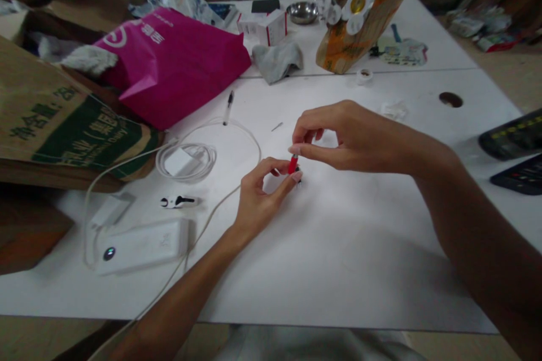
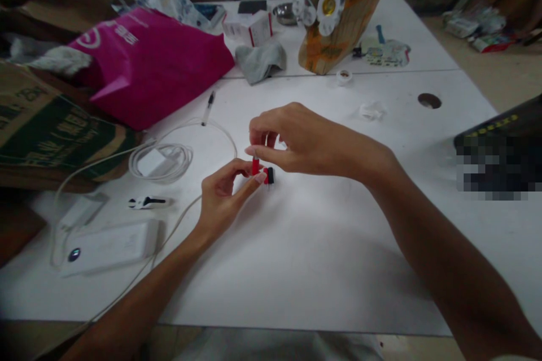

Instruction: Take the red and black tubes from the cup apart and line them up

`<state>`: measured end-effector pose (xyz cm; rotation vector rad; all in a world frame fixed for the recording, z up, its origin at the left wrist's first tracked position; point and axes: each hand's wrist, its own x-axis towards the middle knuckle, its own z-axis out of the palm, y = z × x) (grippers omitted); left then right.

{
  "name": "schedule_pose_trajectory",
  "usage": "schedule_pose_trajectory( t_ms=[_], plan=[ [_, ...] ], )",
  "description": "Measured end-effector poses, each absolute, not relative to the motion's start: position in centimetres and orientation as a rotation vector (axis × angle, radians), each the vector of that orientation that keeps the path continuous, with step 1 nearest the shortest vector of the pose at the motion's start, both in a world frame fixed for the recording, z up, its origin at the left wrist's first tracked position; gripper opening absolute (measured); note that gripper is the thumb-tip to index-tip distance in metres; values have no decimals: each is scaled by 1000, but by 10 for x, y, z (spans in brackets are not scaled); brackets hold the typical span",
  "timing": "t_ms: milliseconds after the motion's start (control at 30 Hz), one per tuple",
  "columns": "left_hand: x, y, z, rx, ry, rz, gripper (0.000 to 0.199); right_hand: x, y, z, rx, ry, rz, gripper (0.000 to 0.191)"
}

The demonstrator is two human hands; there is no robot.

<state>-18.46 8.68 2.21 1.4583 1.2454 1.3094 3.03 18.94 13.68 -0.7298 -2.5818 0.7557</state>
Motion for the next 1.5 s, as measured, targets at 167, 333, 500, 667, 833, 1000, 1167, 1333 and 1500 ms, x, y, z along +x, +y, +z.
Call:
schedule_pose_trajectory(
  t_ms=[167, 333, 500, 667, 833, 1000, 1167, 1333, 1500],
  plan=[
    [-184, 87, 20, 1446, 1233, 1326, 21, 32, 190, 137, -741, -2616, 759, 12],
    [-184, 86, 19, 1445, 1248, 1320, 24, 33, 191, 137, -750, -2646, 754, 13],
    [-184, 85, 19, 1439, 1239, 1313, 18, 34, 193, 137, -762, -2662, 774, 12],
    [-183, 84, 18, 1432, 1237, 1296, 18, 35, 195, 135, -710, -2655, 801, 15],
    [-183, 83, 19, 1431, 1220, 1297, 15, 36, 195, 135, -651, -2646, 795, 18],
    [-182, 82, 22, 1427, 1218, 1295, 11, 35, 193, 135, -669, -2633, 805, 16],
    [-182, 82, 22, 1421, 1227, 1282, 12, 35, 191, 135, -690, -2643, 786, 16],
    [-183, 82, 21, 1421, 1225, 1268, 11, 36, 192, 135, -680, -2651, 779, 15],
    [-184, 82, 19, 1420, 1202, 1258, 12, 37, 192, 136, -678, -2680, 745, 16]
  ],
)
